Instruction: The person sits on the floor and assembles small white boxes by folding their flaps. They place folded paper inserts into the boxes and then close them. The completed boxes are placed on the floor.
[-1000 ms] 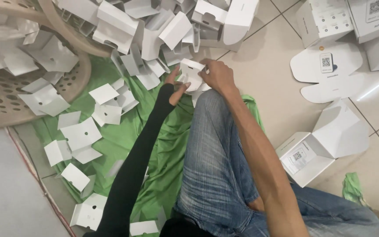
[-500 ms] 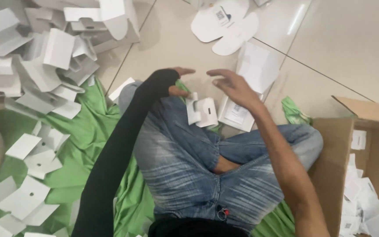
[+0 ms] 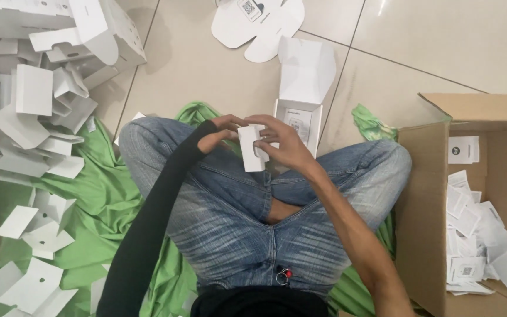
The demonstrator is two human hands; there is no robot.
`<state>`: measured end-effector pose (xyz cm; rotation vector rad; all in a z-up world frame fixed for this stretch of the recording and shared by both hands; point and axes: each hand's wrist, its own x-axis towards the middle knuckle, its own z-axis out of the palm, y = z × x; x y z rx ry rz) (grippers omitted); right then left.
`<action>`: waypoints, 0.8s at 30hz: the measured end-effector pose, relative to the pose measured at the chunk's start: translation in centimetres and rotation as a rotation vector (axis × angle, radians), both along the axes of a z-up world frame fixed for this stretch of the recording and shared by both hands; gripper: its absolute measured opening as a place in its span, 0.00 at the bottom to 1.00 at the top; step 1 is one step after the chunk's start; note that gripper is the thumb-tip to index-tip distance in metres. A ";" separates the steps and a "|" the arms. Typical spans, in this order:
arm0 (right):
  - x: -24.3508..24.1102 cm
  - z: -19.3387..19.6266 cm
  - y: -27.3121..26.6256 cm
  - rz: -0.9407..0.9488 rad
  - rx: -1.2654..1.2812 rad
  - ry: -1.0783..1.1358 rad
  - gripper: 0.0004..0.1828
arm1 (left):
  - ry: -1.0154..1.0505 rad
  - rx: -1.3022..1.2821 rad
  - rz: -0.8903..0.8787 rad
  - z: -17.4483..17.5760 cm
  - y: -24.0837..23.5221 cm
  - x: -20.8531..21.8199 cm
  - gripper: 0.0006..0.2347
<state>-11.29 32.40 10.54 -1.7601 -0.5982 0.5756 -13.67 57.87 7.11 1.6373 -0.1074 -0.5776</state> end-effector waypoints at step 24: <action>4.3 0.1 -10.6 -0.216 -0.342 -0.506 0.16 | -0.553 0.327 0.235 3.5 -10.9 2.8 0.23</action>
